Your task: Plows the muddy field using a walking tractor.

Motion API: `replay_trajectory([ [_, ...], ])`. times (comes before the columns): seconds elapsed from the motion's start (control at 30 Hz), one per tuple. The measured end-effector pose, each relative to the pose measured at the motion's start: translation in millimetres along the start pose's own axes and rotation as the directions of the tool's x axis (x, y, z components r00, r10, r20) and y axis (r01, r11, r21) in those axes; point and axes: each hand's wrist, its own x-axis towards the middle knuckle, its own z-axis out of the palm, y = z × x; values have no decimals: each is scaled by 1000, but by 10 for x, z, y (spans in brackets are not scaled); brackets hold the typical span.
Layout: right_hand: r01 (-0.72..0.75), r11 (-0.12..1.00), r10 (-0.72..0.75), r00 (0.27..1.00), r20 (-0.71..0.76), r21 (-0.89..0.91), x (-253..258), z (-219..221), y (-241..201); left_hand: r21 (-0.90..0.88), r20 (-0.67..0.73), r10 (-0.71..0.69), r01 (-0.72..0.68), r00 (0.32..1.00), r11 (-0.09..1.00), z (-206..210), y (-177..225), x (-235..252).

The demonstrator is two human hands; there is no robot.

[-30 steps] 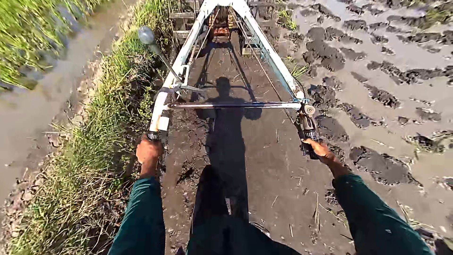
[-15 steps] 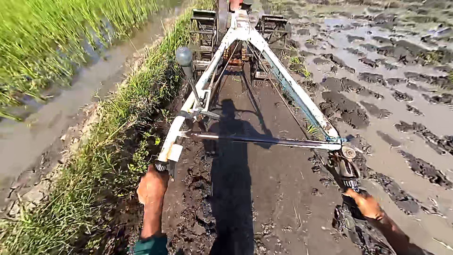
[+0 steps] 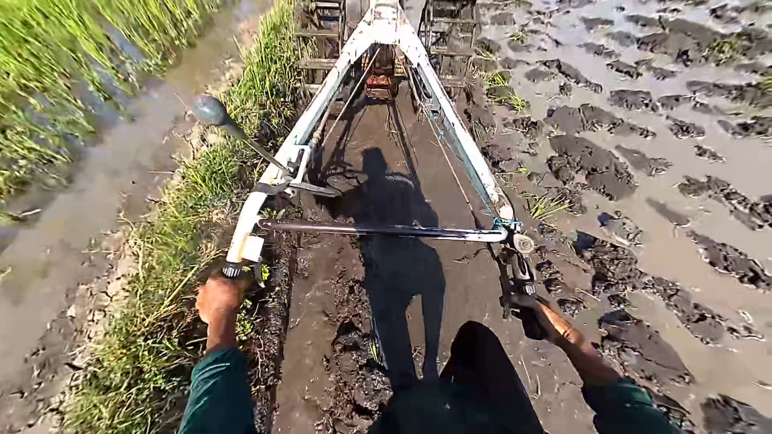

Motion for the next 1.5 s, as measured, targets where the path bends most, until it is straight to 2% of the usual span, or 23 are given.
replay_trajectory([
  [0.07,18,1000,-19,998,-52,-20,285,-261,-250,-11,1,-33,33,999,999,85,415,-88],
  [0.13,10,1000,-11,999,-33,-26,626,-436,-539,-49,-9,-49,49,999,998,207,772,32],
  [0.37,37,999,-38,998,-52,-28,1737,-479,-1494,-19,-83,13,-14,997,1000,443,1793,1011],
  [0.5,14,1000,-15,999,-49,-28,2499,-623,-1840,-12,-84,6,-7,996,1000,480,2481,1447],
  [0.67,40,999,-43,987,-155,-21,3368,-659,-2429,-36,-76,-63,60,995,998,513,3440,1931],
  [0.83,39,999,-35,988,-152,21,3951,-438,-3254,-60,-53,-93,90,994,994,494,4258,2592],
  [0.97,54,998,-57,992,-112,-34,4500,-324,-3943,-68,-66,-122,117,990,991,518,4947,3135],
  [1.07,5,999,-10,991,-133,-42,5118,-379,-4193,-56,-61,-123,120,991,991,538,5370,3536],
  [1.2,-30,987,-5,976,-219,-157,5893,-552,-4551,-16,20,-99,99,995,995,550,6034,3940],
  [1.33,-34,989,6,981,-192,-145,6561,-505,-5055,-1,14,-88,88,996,996,584,6672,4435],
  [1.5,-18,972,-25,984,-178,-234,7363,-469,-5705,0,-15,-79,79,997,997,708,7388,5086],
])
